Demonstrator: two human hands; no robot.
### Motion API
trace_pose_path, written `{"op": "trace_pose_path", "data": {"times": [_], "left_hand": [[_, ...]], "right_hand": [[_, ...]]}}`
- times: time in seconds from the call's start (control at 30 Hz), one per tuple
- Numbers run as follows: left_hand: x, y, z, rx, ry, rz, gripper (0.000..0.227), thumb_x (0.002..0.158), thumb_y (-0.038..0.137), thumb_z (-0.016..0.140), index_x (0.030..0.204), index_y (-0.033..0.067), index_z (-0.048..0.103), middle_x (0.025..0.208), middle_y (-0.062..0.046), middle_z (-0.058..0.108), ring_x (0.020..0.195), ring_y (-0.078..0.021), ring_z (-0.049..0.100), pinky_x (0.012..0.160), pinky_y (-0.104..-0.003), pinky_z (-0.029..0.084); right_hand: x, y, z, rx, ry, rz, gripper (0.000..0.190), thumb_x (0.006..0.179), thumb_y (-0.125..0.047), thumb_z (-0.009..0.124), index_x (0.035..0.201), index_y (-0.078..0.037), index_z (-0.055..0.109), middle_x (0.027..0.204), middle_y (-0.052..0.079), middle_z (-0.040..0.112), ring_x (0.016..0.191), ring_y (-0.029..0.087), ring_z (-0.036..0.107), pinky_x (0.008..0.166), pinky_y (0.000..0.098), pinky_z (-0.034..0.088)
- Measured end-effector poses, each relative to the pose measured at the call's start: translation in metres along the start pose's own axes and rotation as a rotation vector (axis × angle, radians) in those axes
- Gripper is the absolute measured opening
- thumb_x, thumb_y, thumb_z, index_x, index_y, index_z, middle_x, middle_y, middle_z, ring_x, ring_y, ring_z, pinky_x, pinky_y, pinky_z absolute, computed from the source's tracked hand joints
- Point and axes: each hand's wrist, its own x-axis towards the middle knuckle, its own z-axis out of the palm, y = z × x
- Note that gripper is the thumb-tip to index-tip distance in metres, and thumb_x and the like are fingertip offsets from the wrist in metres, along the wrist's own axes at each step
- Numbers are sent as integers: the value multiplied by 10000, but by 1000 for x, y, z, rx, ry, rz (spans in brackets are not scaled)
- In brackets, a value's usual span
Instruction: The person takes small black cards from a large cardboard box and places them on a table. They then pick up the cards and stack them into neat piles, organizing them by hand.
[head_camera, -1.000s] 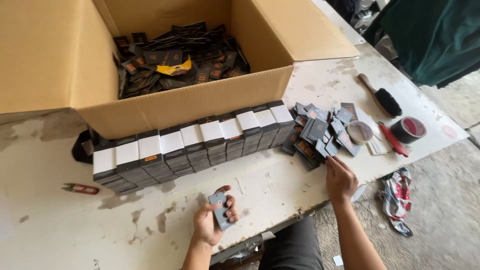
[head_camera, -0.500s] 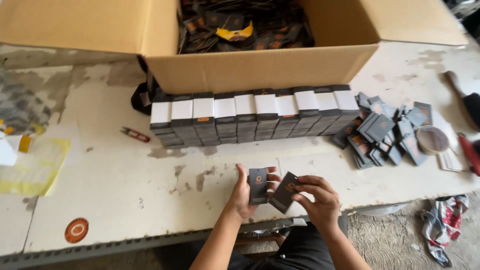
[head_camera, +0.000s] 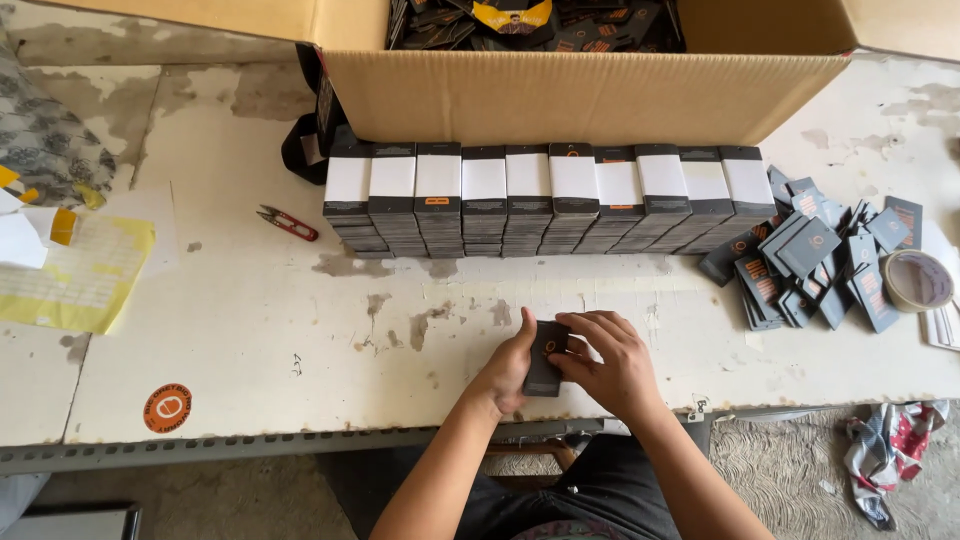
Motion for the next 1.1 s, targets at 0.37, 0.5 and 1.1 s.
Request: {"op": "trace_pose_path", "data": {"times": [0.37, 0.5, 1.1], "left_hand": [[12, -4, -14, 33, -190, -25, 679, 824, 663, 292, 880, 26, 518, 793, -144, 584, 742, -255, 619, 610, -314, 520], [-7, 11, 1, -16, -260, -24, 353, 903, 350, 421, 965, 25, 543, 879, -100, 564, 807, -231, 566, 720, -290, 458], [3, -6, -21, 112, -475, 107, 496, 619, -114, 648, 1091, -133, 501, 925, -258, 598, 822, -333, 617, 706, -400, 527]], "right_hand": [[8, -15, -7, 150, -252, -39, 705, 440, -264, 825, 1033, -8, 542, 1073, 141, 589, 982, 338, 552, 789, 410, 449], [13, -14, -16, 274, -194, 19, 662, 434, -237, 839, 985, -15, 547, 1016, 131, 608, 876, 336, 588, 707, 392, 479], [0, 11, -28, 682, -118, 344, 122, 735, -18, 618, 839, 45, 631, 799, 158, 661, 693, 225, 647, 687, 335, 499]]}}
